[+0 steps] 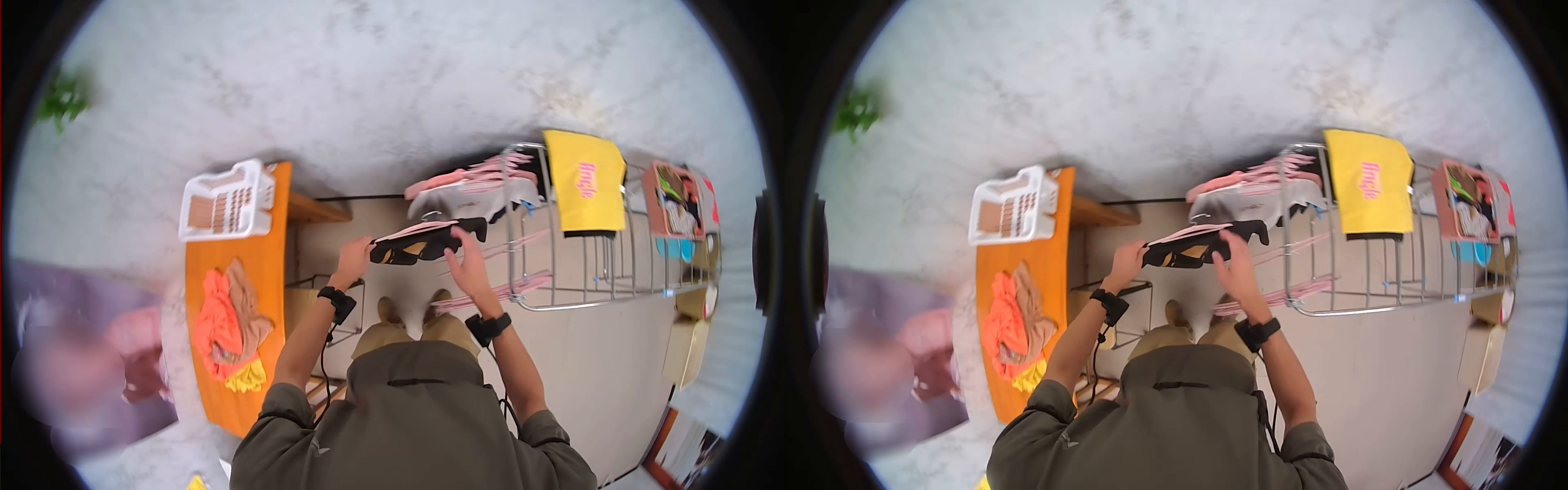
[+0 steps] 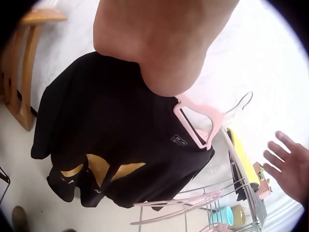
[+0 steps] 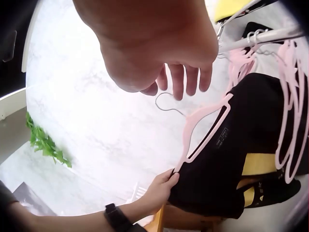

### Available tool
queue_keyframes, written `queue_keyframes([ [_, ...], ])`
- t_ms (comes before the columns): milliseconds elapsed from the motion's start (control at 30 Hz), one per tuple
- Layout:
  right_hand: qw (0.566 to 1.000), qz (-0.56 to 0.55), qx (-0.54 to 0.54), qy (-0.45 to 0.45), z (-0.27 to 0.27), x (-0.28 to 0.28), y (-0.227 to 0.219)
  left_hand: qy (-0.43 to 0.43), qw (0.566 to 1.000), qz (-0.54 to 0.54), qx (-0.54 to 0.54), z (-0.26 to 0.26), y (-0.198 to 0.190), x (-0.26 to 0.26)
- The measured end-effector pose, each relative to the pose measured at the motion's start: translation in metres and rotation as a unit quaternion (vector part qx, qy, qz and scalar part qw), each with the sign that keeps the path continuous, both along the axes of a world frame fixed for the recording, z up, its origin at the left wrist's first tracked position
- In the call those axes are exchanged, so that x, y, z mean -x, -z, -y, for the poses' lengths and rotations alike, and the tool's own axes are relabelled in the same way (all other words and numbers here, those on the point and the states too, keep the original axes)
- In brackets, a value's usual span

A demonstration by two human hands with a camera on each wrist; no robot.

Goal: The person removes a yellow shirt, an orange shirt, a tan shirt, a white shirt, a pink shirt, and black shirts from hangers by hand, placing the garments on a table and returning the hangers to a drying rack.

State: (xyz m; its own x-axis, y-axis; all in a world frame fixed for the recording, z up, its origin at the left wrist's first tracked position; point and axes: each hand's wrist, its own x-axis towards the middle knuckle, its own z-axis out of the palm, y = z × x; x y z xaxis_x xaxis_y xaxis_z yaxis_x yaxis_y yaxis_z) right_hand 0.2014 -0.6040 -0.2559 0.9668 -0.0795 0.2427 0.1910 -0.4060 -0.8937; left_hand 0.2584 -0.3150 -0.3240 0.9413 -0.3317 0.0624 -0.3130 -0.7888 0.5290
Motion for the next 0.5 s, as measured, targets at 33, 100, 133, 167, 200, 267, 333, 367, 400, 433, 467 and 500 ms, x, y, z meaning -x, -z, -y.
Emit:
queue_keyframes([
  [33, 0.996, 0.048, 0.073, 0.013, -0.012, -0.010, -0.005, -0.022, 1.000, 0.000, -0.002, -0.015, -0.017, 0.009],
  [100, 0.993, 0.051, 0.086, -0.063, -0.035, -0.027, -0.021, 0.008, 0.999, 0.031, -0.005, -0.039, -0.051, 0.022],
  [133, 0.987, 0.051, 0.100, -0.114, -0.048, -0.031, -0.028, -0.011, 0.999, 0.034, -0.003, -0.048, -0.065, 0.029],
  [167, 0.984, 0.015, 0.075, -0.159, -0.062, -0.033, -0.032, -0.010, 0.999, 0.036, 0.006, -0.057, -0.078, 0.034],
  [200, 0.981, 0.018, 0.078, -0.174, -0.074, -0.034, -0.034, -0.009, 0.999, 0.038, 0.017, -0.065, -0.089, 0.041],
  [267, 0.951, -0.102, 0.125, -0.264, -0.092, -0.042, -0.035, -0.015, 0.998, 0.056, 0.029, -0.078, -0.107, 0.046],
  [333, 0.957, -0.031, 0.142, -0.252, -0.107, -0.046, -0.039, -0.020, 0.996, 0.076, 0.043, -0.092, -0.118, 0.049],
  [367, 0.950, -0.072, 0.127, -0.276, -0.113, -0.045, -0.054, -0.029, 0.996, 0.067, 0.053, -0.100, -0.123, 0.051],
  [400, 0.941, -0.112, 0.114, -0.299, -0.120, -0.045, -0.065, -0.038, 0.995, 0.060, 0.063, -0.107, -0.128, 0.054],
  [433, 0.939, -0.106, 0.102, -0.312, -0.126, -0.043, -0.068, -0.052, 0.994, 0.068, 0.068, -0.112, -0.134, 0.059],
  [467, 0.934, -0.101, 0.111, -0.325, -0.133, -0.041, -0.070, -0.088, 0.990, 0.096, 0.050, -0.115, -0.140, 0.065],
  [500, 0.938, -0.123, 0.099, -0.308, -0.141, -0.039, -0.074, -0.123, 0.984, 0.123, 0.030, -0.117, -0.143, 0.070],
])
